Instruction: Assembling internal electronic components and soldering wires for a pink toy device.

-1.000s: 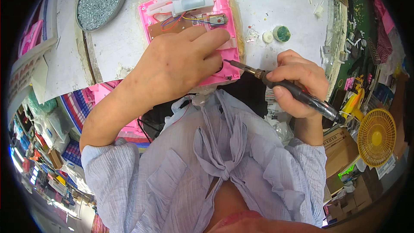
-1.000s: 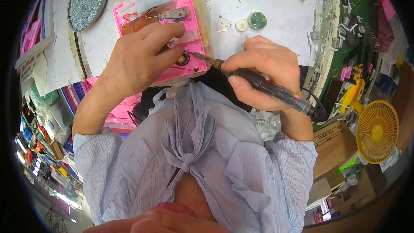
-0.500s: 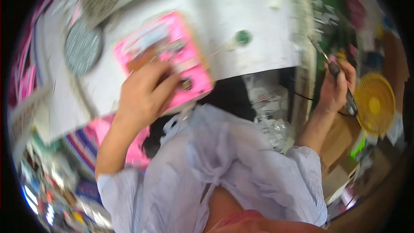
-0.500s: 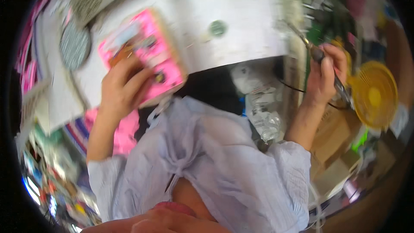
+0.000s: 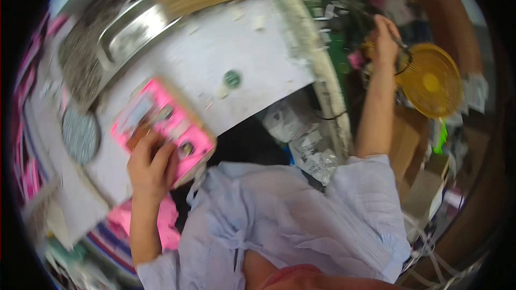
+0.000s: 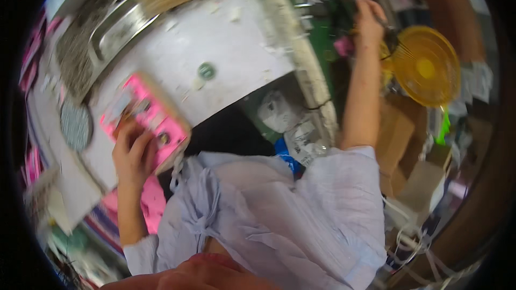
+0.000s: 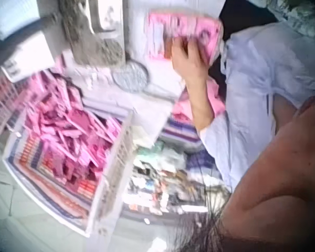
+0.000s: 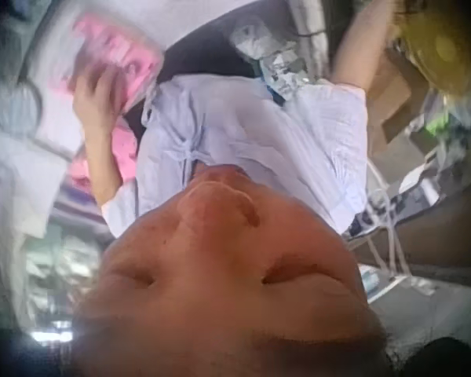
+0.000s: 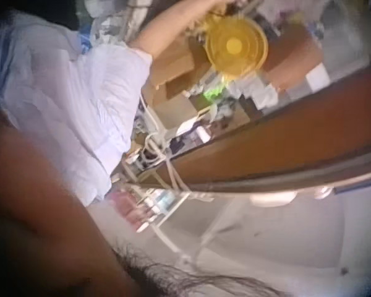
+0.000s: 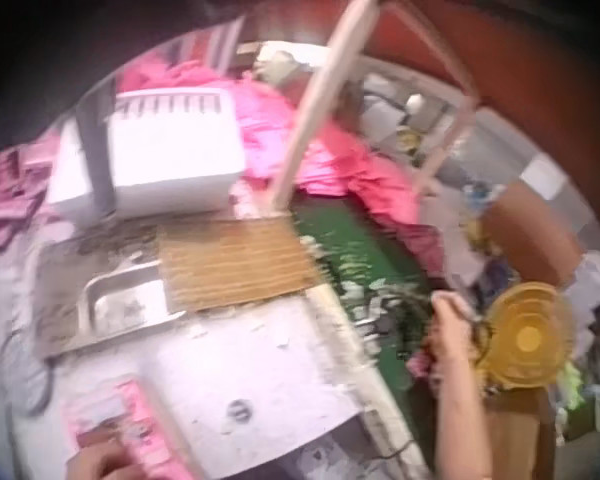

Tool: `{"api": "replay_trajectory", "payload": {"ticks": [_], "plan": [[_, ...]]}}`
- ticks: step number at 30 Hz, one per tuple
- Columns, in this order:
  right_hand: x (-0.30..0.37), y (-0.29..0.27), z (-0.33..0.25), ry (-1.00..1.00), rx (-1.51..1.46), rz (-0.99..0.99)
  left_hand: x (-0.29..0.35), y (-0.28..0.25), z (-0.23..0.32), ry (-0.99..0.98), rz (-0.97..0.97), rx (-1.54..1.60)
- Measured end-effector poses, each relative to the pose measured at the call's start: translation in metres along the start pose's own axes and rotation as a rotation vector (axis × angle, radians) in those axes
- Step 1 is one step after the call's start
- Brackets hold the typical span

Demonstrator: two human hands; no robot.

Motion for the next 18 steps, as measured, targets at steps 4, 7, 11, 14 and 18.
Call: {"api": "replay_trajectory", "payload": {"ticks": [4,7,11,14,18], "plan": [[0.042,0.046,0.045,0.551,-0.716,-0.264,-0.001,-0.029,-0.006,-0.047,0.11,0.113],[0.157,0.103,0.001,0.365,-0.438,-0.364,0.028,-0.039,-0.028,-0.218,0.218,0.079],[0.335,0.224,-0.108,-0.556,0.062,-1.079,0.031,-0.033,-0.022,-0.266,0.272,0.128],[0.372,0.252,-0.116,-0.682,0.12,-1.118,0.032,-0.028,-0.017,-0.26,0.272,0.145],[0.383,0.26,-0.118,-0.747,0.21,-1.155,0.029,-0.025,-0.012,-0.238,0.267,0.145]]}}
Point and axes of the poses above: each hand's wrist, its own x-axis away from the middle knuckle, its own y-axis out of the palm, z = x × y, the point moved 8 cm from there along -x, towards the middle knuckle, and after that the axes turned 6 degrees about -x, right-handed, at the moved point
